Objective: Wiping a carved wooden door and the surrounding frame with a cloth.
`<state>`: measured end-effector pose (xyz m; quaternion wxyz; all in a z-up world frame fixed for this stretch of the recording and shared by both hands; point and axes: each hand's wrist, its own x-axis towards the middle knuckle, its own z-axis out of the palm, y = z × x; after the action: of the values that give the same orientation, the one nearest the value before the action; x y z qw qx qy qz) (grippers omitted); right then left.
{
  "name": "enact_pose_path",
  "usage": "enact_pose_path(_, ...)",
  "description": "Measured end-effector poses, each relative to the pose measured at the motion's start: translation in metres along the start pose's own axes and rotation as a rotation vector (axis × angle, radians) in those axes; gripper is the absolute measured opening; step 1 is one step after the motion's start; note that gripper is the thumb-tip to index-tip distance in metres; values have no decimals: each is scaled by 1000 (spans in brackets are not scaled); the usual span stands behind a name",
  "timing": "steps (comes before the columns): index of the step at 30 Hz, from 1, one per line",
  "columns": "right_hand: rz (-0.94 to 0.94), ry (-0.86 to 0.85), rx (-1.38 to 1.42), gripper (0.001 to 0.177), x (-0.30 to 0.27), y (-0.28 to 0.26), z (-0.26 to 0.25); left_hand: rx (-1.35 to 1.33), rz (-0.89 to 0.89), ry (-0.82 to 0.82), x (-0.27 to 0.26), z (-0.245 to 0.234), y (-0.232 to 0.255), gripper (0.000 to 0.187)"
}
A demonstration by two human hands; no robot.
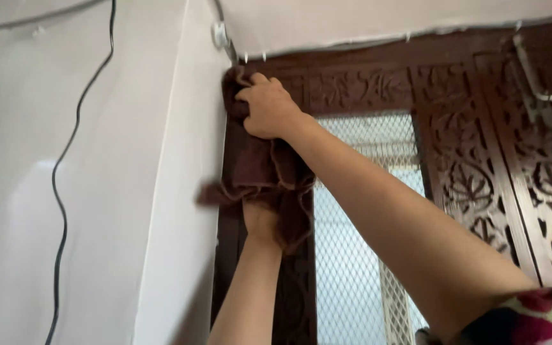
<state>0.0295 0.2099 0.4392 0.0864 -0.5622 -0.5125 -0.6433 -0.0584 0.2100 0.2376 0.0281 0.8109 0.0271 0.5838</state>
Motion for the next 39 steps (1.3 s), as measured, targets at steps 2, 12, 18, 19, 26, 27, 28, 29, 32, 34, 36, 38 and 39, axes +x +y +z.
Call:
enact_pose_path(2,101,-94,-27,51,-20,-32,-3,-183,-21,24,-23,3,11,56)
enact_pose_path(12,77,-241,-119,29,-140,-159,26,-957,-290,270,-190,94,-39,54)
enact_pose_path(18,121,-322,-75,37,-210,-215,38,-1288,-495,487,-290,137,-55,53)
enact_pose_path(19,108,-291,-94,37,-219,-221,41,-1275,-718,551,-304,141,-59,54)
enact_pose_path(26,179,-214,-117,43,-277,-267,47,-1636,-872,570,-363,127,-58,69)
enact_pose_path(27,183,-229,-115,43,-288,-274,47,-1637,-889,563,-370,124,-56,69)
enact_pose_path(28,199,-237,-80,43,-297,-280,46,-1660,-963,505,-378,120,-55,70)
enact_pose_path(29,220,-239,-52,44,-304,-284,45,-1685,-1029,440,-381,117,-55,71)
enact_pose_path(32,298,-236,-36,50,-332,-308,41,-1657,-1230,245,-403,105,-56,77)
enact_pose_path(34,335,-230,-6,49,-354,-324,44,-1695,-1266,146,-415,92,-57,77)
enact_pose_path(36,373,-234,29,48,-377,-345,46,-1727,-1316,46,-437,83,-62,78)
enact_pose_path(38,423,-284,25,54,-398,-362,48,-1774,-1281,-87,-459,84,-69,79)
enact_pose_path(39,434,-296,17,54,-409,-373,46,-1778,-1291,-105,-473,87,-72,79)
